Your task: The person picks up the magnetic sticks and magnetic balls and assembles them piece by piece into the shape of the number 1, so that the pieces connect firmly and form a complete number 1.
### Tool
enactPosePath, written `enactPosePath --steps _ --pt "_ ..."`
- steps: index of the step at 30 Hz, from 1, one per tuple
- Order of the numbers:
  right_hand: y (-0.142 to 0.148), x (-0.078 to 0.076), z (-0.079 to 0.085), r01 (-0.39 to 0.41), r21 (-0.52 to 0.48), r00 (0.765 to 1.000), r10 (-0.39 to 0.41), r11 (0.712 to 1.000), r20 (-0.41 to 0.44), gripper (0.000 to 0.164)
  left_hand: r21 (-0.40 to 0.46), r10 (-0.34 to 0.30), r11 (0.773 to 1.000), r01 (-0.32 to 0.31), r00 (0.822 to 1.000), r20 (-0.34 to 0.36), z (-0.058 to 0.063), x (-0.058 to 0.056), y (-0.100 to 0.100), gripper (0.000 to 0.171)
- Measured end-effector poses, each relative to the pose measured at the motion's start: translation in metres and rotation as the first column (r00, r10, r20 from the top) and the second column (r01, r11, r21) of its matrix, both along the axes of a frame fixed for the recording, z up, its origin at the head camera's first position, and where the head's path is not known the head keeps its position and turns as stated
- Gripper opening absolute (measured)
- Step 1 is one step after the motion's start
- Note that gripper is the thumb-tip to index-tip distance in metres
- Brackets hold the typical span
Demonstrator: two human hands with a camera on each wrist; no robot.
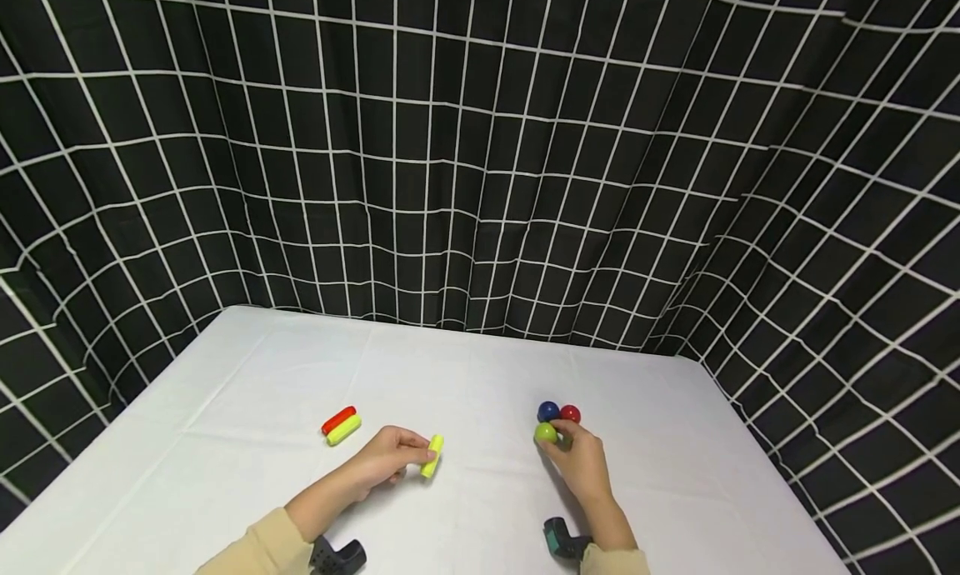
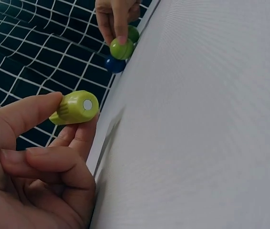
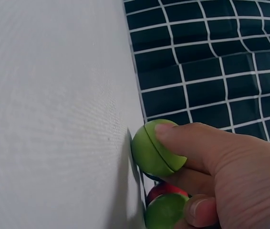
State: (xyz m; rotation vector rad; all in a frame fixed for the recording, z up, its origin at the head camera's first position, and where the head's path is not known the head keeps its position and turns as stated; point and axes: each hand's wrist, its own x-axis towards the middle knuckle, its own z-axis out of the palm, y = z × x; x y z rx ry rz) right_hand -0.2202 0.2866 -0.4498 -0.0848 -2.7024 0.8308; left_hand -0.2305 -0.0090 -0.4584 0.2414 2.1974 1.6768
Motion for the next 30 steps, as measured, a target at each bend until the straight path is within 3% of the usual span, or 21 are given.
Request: enactPosePath --steps 12,30 --pt "-0.002 -0.003 -0.002 -0.01 -0.017 1.0 0.01 1.0 0.013 0.037 0.007 0.004 1.0 -0.004 1.0 -0.014 -0.004 -0.004 0.005 0.037" --pt "-0.002 0.0 -0.001 -0.026 -0.037 1.0 0.026 0.999 0.0 0.037 -0.013 0.067 0.998 -0.068 0.997 -0.026 -0.002 -0.01 0.018 0.036"
